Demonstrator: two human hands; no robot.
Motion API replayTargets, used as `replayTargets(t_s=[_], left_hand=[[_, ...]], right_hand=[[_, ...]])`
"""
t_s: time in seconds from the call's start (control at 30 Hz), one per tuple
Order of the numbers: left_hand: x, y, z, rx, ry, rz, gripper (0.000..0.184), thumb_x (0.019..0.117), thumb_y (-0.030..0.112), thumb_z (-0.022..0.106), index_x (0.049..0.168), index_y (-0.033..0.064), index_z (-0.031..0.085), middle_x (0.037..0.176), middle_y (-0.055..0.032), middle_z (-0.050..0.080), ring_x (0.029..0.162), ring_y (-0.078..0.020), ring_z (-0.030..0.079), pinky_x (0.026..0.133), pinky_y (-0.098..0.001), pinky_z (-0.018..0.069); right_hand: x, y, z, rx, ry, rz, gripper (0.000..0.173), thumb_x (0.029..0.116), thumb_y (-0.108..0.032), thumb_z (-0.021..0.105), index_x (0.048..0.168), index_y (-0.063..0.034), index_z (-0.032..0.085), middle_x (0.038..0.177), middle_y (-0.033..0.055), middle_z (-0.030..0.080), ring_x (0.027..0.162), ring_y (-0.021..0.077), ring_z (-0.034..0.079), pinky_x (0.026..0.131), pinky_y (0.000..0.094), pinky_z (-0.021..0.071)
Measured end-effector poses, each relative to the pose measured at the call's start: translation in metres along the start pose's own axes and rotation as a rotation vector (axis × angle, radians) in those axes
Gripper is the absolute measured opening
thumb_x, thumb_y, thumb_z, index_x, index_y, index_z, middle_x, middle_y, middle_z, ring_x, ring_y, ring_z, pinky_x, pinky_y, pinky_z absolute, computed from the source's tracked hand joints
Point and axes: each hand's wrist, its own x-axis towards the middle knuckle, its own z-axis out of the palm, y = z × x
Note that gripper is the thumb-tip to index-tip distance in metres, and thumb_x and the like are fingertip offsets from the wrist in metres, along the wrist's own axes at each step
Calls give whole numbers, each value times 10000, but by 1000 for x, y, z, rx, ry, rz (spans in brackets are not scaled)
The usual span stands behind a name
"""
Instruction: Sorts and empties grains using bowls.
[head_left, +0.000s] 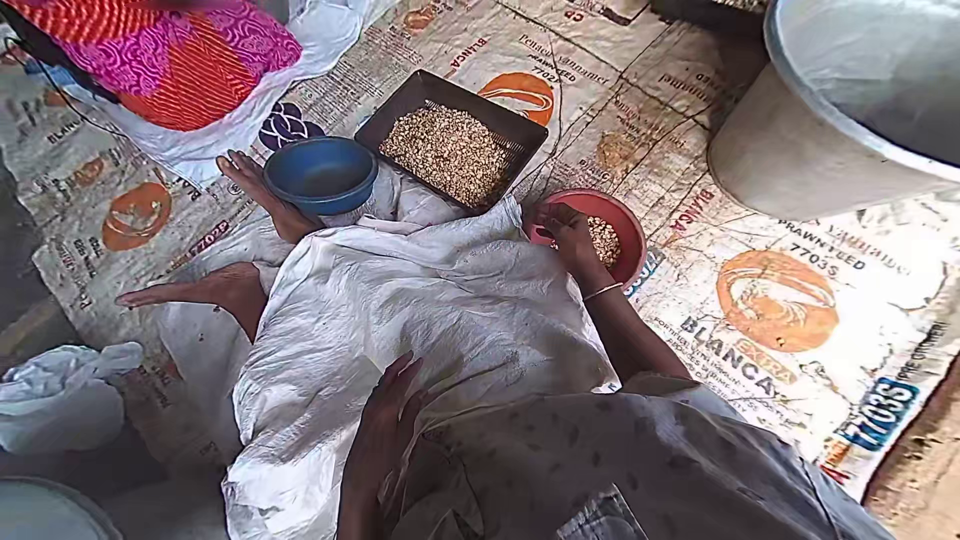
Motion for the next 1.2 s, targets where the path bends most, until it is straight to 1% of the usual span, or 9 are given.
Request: replayTargets(t_s=[0.17, 0.23, 0.3, 0.37, 0.5, 0.63, 0.87, 1.07, 1.2], left_hand=[[31, -5, 68, 52, -143, 123, 551, 873, 367, 752, 1349, 98, 682, 1561, -284, 434, 1439, -505, 412, 1023, -760, 370], [35, -8, 66, 27, -191, 102, 519, 884, 389, 722, 1338, 139, 697, 1564, -232, 455, 1471, -465, 378, 1040, -749, 343], [35, -13, 64, 3, -195, 101, 488, 911, 434, 667, 1316, 166, 712, 1566, -189, 470, 1480, -432, 376, 1044, -721, 354], [32, -18, 69, -9, -155, 130, 513, 922, 477, 632, 1307, 148, 712, 1562, -202, 470, 1470, -445, 389, 1022, -730, 363], [21, -16, 62, -118, -126, 110, 570, 947, 455, 592, 1355, 64, 669, 1558, -253, 453, 1427, -436, 457, 1052, -691, 387], [-1, -25, 47, -377, -19, 96, 455, 1009, 313, 582, 1303, -23, 672, 1490, -249, 517, 1396, -259, 517, 1147, -363, 449], [-8, -19, 25, -719, 213, -115, 496, 1035, 180, 478, 1469, -60, 453, 1494, -182, 533, 1274, -261, 627, 1017, -406, 570], [-12, -11, 15, -962, 321, -279, 1028, 913, 699, 576, 1662, 168, 112, 1656, -71, 340, 1416, -249, 502, 1034, -490, 553], [-16, 3, -17, -1033, 569, -364, 607, 1040, 388, 483, 1546, 130, 266, 1308, -20, 621, 1083, -96, 672, 894, -320, 602]], right_hand=[[-28, 32, -95, -995, 356, 55, 698, 961, -147, 643, 1545, 77, 333, 1594, 363, 288, 1438, 583, 320, 1068, 756, 317], [-40, 47, -128, -989, 402, 336, 673, 1005, -199, 599, 1553, 71, 319, 1530, 376, 373, 1361, 568, 433, 1019, 732, 386], [-47, 71, -151, -749, 351, 484, 472, 1022, -308, 627, 1291, 79, 590, 1150, 298, 662, 983, 400, 688, 828, 563, 553], [-49, 90, -155, -359, 321, 556, 291, 1017, -245, 616, 1103, 33, 617, 881, 148, 652, 690, 199, 648, 640, 380, 571], [-40, 69, -136, -293, 494, 439, 266, 961, -197, 647, 979, 66, 613, 885, 193, 628, 753, 266, 621, 708, 505, 525], [-27, 36, -115, -168, 637, 145, 196, 902, -173, 671, 974, 8, 645, 843, 111, 679, 744, 201, 692, 703, 442, 594], [-47, -42, -36, -22, 186, -94, 33, 917, -93, 631, 922, -61, 635, 741, -6, 698, 655, 99, 698, 625, 323, 618], [-94, -43, 65, -8, -306, 65, 71, 919, -39, 585, 880, -75, 632, 707, -24, 685, 610, 68, 673, 568, 281, 594], [-115, -52, 117, -87, -504, -74, 71, 872, -98, 578, 903, -69, 635, 720, -42, 647, 646, 37, 639, 612, 277, 560]])
